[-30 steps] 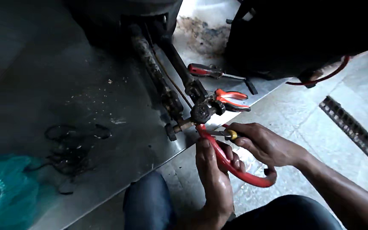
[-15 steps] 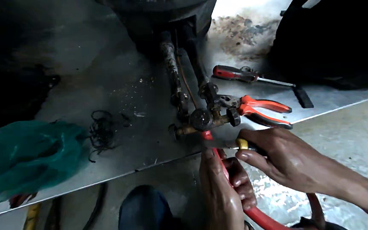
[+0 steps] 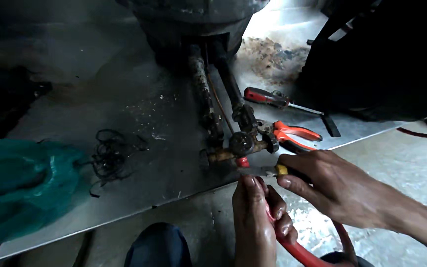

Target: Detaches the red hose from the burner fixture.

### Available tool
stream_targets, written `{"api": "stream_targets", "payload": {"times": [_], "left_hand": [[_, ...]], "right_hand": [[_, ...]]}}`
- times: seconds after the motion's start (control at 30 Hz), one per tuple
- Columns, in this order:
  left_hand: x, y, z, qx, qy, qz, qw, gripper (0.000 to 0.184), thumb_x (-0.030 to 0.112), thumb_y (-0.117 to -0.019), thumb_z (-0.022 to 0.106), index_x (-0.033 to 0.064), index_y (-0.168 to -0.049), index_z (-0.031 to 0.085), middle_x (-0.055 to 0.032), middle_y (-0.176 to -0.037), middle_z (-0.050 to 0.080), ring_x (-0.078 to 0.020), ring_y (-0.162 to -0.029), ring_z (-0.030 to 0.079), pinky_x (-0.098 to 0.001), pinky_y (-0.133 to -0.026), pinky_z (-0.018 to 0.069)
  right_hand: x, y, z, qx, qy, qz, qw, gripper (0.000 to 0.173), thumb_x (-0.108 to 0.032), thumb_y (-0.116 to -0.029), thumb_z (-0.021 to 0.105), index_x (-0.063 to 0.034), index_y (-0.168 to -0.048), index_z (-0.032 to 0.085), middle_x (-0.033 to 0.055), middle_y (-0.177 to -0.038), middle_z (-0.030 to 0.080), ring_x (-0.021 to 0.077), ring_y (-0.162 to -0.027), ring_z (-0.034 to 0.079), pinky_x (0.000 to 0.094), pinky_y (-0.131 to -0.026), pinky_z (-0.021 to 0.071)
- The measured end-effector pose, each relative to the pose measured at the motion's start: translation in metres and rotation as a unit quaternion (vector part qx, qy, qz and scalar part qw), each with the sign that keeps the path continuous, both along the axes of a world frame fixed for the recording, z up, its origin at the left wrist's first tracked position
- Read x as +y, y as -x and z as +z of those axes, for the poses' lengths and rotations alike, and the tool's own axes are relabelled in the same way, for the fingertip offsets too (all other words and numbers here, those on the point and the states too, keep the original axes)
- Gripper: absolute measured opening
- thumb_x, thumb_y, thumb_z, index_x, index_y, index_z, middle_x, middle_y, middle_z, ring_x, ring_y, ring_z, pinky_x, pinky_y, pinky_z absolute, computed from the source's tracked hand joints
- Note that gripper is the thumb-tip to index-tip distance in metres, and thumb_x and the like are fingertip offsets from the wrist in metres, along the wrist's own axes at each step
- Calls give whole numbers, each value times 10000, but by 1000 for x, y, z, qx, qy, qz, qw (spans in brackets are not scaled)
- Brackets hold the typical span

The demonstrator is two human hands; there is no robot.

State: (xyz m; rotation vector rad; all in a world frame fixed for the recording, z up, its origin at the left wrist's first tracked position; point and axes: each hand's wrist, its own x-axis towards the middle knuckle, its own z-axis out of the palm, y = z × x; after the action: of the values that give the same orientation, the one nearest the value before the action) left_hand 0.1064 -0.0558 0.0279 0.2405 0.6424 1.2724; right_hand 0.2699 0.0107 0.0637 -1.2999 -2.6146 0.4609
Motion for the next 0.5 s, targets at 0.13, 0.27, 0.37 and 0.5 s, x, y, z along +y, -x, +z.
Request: {"api": "stream_targets", "payload": {"times": [0.13, 0.27, 0.37, 0.5], "left_hand": [[0, 4, -2, 9, -26, -19, 999, 413, 393, -1112, 201, 77, -1004, 444, 53, -636, 498, -23, -452, 511, -182, -421, 504], [0, 6, -3, 44, -42, -24, 998, 409, 367, -1116, 187, 71, -1019, 453, 58, -644, 488, -23, -464, 506, -193, -439, 516], [0, 6, -3, 58, -47, -22, 997, 416, 352, -1119, 186, 71, -988, 462, 57, -631, 484, -28, -454, 504, -203, -435, 519], [0, 7, -3, 84, -71, -16, 994, 392, 306, -1125, 213, 58, -998, 488, 69, -622, 480, -25, -460, 511, -213, -451, 534]], "right_hand": [[2, -1, 13, -18, 38, 0, 999, 561, -644, -1042, 305, -210, -797, 563, -87, -566, 393, 71, -481, 427, 297, -436, 327], [1, 1, 24, -47, 41, -2, 998, 546, -639, -1042, 323, -215, -812, 579, -88, -572, 409, 66, -482, 433, 296, -437, 331], [3, 2, 31, -56, 59, 1, 997, 529, -633, -1040, 339, -223, -809, 579, -100, -565, 396, 48, -471, 416, 276, -426, 312], [6, 3, 36, -61, 86, 3, 994, 523, -640, -1035, 351, -230, -813, 587, -108, -564, 387, 33, -470, 407, 270, -426, 306]]}}
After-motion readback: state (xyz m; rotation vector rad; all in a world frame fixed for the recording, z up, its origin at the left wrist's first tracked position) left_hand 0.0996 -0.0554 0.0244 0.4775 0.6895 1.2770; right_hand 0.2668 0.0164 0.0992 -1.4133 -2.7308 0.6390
